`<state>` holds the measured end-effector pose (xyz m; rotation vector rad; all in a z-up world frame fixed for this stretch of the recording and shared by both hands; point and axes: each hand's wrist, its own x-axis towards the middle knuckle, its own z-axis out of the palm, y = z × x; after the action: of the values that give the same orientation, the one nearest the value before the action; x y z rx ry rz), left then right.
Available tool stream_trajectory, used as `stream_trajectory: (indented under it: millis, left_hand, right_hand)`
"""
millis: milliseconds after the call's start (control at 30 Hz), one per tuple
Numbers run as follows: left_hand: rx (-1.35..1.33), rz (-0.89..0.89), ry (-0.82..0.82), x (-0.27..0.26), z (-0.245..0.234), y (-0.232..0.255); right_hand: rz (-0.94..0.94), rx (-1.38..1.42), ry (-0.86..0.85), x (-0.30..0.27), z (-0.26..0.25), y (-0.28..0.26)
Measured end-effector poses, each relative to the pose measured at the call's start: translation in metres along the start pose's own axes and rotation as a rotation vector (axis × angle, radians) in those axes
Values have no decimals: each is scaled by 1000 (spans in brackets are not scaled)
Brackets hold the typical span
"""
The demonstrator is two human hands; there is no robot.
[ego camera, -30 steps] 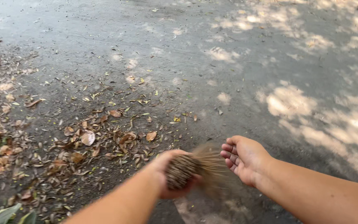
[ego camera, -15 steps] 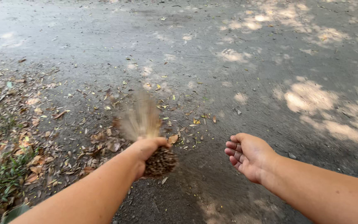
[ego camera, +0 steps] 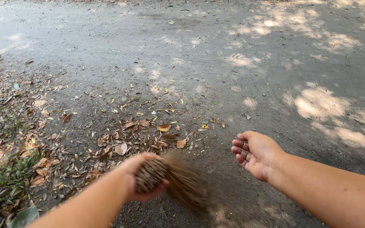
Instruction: The person sweeps dry leaves and debris into a pile using a hand broom while walking outdoors.
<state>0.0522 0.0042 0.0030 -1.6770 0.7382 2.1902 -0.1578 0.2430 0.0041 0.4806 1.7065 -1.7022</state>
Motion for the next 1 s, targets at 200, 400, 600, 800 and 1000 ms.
stream_trajectory:
  millis: [200,400,600,800,1000]
  left_hand:
    - [279,263,85,25,-5,79]
    - [269,377,-128,47,91,78]
    - [504,231,-400,8,186,33]
    - [345,-231,-789,49,276,-22]
    - [-111,-301,-483,87,233,-2]
  right_hand:
    - [0,40,17,-3,-5,-3]
    - [13,105,67,-3,-21,-1]
    - [34,143,164,1,-58,-11]
    - [33,171,266,21,-120,-18]
    - [75,99,296,48,-142,-34]
